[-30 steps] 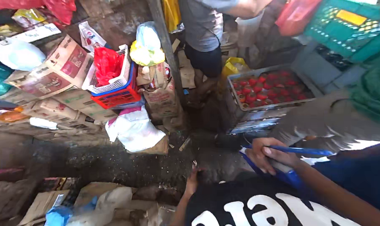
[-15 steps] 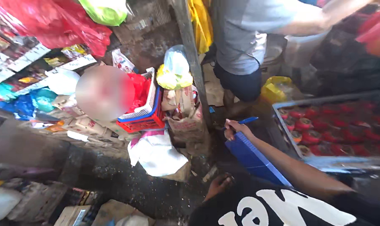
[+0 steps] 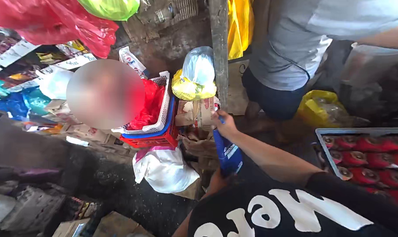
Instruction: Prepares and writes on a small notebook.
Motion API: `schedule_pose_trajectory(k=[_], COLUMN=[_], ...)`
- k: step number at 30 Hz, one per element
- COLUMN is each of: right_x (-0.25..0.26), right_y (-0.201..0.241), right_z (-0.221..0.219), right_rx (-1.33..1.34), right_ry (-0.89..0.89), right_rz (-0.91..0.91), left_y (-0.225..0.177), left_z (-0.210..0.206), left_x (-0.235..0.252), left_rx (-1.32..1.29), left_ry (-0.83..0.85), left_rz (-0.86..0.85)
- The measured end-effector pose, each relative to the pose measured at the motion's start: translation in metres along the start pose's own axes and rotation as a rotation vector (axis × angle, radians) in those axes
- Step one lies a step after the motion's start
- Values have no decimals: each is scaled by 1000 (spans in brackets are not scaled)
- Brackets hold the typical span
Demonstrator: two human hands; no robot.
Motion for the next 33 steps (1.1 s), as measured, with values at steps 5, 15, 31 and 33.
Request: schedule_pose_trajectory(k=[5, 15, 31, 33], right_x=[15, -28, -57, -57], right_y=[3, -154, -72, -75], right_z=[-27, -38, -63, -61], right_rx=[-30, 350, -208, -132], right_ry=[37, 57, -197, -231], right_rz=[236, -638, -208, -229], left_y=[14, 53, 30, 33], left_z=[49, 113, 150, 150], left_x=[19, 47, 70, 71], left_rx=[-43, -950, -209, -258], left_ry=[83, 212, 436, 427], left_rz=[59, 139, -138, -94])
Point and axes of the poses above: each hand's wrist, its own x-axis towards the middle knuckle, its own z-axis out of the back of the hand, y = z × x, the point moved 8 cm from there along x, towards the middle knuckle, and after that the axes turned 15 degrees about -z, right-handed, at the moved point
